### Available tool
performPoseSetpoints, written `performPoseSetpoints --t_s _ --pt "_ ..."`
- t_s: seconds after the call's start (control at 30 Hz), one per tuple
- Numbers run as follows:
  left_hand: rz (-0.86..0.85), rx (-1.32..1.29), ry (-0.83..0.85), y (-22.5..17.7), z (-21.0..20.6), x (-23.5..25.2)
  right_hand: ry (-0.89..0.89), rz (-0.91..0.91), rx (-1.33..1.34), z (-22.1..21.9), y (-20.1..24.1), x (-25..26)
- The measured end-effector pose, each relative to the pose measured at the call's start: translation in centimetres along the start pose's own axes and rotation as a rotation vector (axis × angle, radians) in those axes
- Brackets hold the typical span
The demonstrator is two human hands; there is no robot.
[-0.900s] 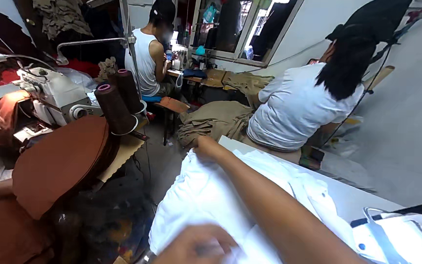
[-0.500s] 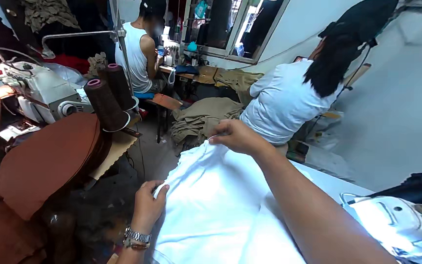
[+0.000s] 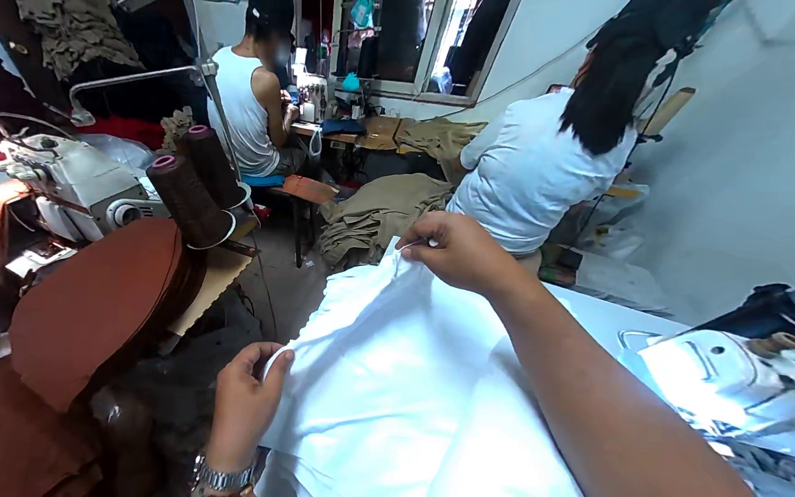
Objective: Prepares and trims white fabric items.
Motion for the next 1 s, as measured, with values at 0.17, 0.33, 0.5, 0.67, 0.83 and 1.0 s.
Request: performPoseSetpoints --t_s 0.17,0.33,0.5,0.67,0.83,1.0 --pt "-0.122 -0.121 0.044 -3.5 1.1 -1.3 -0.065 0.187 0.113 3.1 0.6 -2.8" --pt "-0.174 -0.253 0.139 -7.2 0.9 -2.7 -0.178 0.238 0.308 7.3 -1.0 -6.9" --pt "-0.290 -0.100 0.130 -8.9 1.2 -3.5 -0.291 0.276 0.423 8.5 -1.6 -11.0" --pt "-0.466 0.082 0.190 -11.0 1.3 -5.0 -0.335 0.290 0.472 8.7 -2.1 -13.4" --pt "-0.597 0.030 0.111 -13.3 2.3 -5.9 -0.357 0.323 0.489 9.4 -1.6 -14.6" --pt "-0.719 -0.457 0.407 -17.6 -0.3 -6.9 -0.252 0.572 0.757 9.9 -1.7 -15.3"
Point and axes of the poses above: each hand's wrist, its own x-axis towards the middle knuckle, its own z-axis out of the back of the hand, y = z × x, the point moved 9 cm from there along x, towards the middle knuckle, and after that the axes turned 1 degree about y, right-handed, at the moved point
